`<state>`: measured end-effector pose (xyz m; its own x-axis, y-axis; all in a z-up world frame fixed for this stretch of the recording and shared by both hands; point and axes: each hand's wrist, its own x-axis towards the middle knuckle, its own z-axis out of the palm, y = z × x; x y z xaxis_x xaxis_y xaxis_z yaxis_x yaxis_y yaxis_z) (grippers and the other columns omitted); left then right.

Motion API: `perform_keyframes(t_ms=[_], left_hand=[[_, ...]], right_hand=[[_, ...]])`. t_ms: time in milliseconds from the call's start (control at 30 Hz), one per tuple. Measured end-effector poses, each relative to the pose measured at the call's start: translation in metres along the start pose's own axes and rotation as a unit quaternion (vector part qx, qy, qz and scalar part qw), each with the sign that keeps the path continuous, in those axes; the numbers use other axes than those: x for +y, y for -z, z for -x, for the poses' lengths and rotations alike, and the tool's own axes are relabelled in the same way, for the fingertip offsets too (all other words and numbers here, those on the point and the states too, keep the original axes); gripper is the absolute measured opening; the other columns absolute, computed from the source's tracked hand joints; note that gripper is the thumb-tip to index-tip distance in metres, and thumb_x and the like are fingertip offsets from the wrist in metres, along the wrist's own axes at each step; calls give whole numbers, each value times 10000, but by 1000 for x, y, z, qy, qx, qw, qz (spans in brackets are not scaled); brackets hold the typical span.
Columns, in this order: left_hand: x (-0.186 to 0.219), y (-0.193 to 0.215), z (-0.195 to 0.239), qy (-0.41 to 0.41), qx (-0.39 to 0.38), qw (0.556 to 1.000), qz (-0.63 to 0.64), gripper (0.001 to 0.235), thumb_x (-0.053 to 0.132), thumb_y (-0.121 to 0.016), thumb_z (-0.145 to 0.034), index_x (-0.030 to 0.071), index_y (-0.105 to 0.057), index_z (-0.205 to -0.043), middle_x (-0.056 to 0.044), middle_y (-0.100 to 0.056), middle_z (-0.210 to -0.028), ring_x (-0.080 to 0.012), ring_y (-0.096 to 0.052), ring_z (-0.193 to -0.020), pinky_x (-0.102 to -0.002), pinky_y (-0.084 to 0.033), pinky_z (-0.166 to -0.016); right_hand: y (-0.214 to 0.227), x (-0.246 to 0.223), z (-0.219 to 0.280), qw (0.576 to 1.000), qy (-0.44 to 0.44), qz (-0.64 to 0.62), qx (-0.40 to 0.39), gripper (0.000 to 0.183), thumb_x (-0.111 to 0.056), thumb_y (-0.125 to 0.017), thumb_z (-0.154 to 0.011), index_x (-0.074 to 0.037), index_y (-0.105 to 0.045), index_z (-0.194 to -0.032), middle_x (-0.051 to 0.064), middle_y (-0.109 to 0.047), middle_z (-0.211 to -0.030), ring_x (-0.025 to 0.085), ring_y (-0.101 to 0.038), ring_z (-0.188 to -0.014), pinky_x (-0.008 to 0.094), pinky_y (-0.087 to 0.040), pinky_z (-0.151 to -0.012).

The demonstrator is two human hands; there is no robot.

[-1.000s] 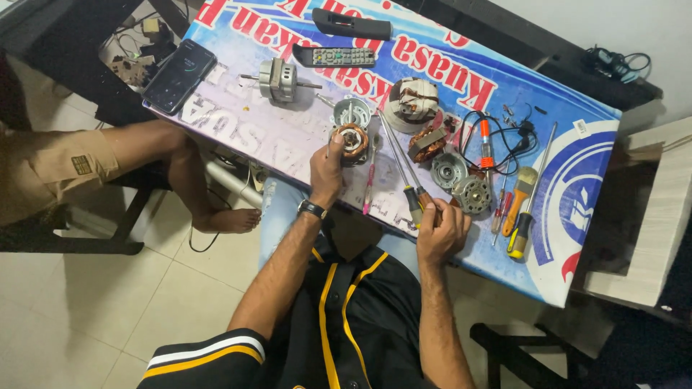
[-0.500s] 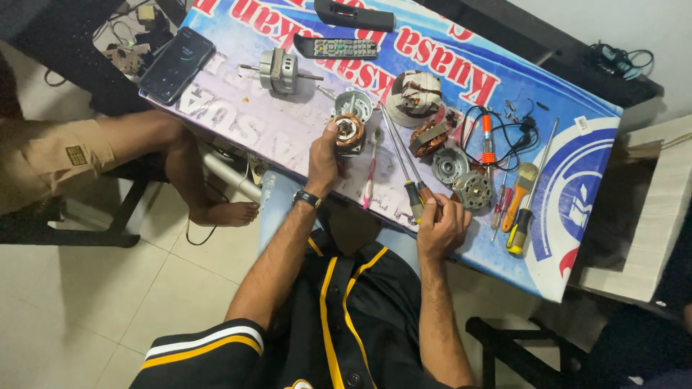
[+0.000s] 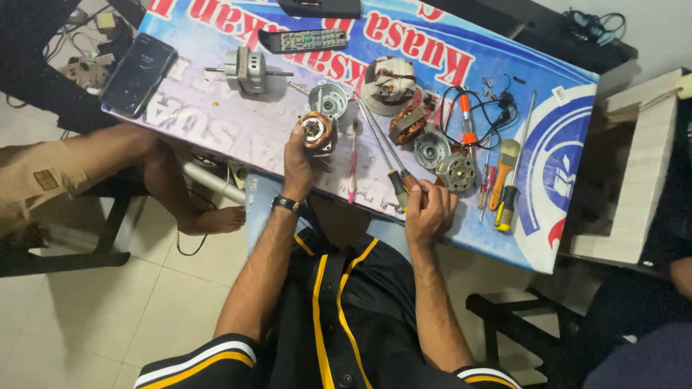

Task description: The person disassembles and reassembles small electrical motor components on a table. They use a screwdriver to remove parts, separate the copper windings from the metal housing, and then reassemble the unit.

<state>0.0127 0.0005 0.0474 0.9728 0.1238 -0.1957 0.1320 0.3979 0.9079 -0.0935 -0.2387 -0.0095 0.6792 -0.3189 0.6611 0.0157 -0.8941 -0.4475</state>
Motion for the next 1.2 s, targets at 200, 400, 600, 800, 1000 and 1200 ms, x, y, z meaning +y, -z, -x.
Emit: perform_keyframes(t_ms=[200,400,600,800,1000,1200], left_hand=[[-11,6,-1,-12,-21,1000,-13,704,660,-446,-935,-22,-621,-947,-203,-646,-673,-307,-680,-503,-349,-607,-359],[-14,6,-1,-38,-46,998,-21,662,625,-419,-951,-1,-627,-900,-197,-648,-638,-292,-669,-457,-336,-601,-376],[-16,11,-1,-49,-52,997,-12,656,616,-421,-954,1,-636,-877,-204,-643,-617,-307,-667,-440,-355,-597,-370],[-31,17,-6,-42,-66,997,-8,661,632,-436,-941,14,-649,-849,-196,-633,-611,-291,-665,-449,-349,-585,-388],[-48,24,-15,-53,-60,997,16,608,570,-505,-950,-14,-658,-875,-200,-633,-654,-318,-667,-484,-410,-588,-408],[-35,22,-9,-51,-72,995,35,614,590,-572,-918,-16,-663,-875,-211,-615,-663,-340,-659,-501,-425,-588,-410]], right_hand=[[-3,2,1,1000,-6,13,9,55,-236,-740,-885,-201,-761,-923,-21,-633,-820,224,-623,-783,336,-500,-787],[-2,4,1,1000,-17,13,-8,82,-226,-748,-880,-192,-765,-952,-6,-637,-822,242,-610,-772,357,-499,-780],[8,8,-7,997,-41,-49,-41,214,-210,-809,-817,-159,-764,-1020,6,-684,-861,239,-650,-778,348,-515,-765],[1,-25,-50,964,-187,59,-179,384,-339,-770,-828,-238,-741,-1197,56,-763,-842,360,-728,-910,481,-560,-843],[-36,19,-52,939,-193,152,-242,265,-454,-782,-748,-330,-784,-983,-82,-720,-675,254,-757,-805,407,-590,-759],[-9,-6,-55,957,-223,83,-164,209,-373,-734,-845,-261,-788,-1013,-7,-719,-710,300,-735,-768,448,-576,-707]])
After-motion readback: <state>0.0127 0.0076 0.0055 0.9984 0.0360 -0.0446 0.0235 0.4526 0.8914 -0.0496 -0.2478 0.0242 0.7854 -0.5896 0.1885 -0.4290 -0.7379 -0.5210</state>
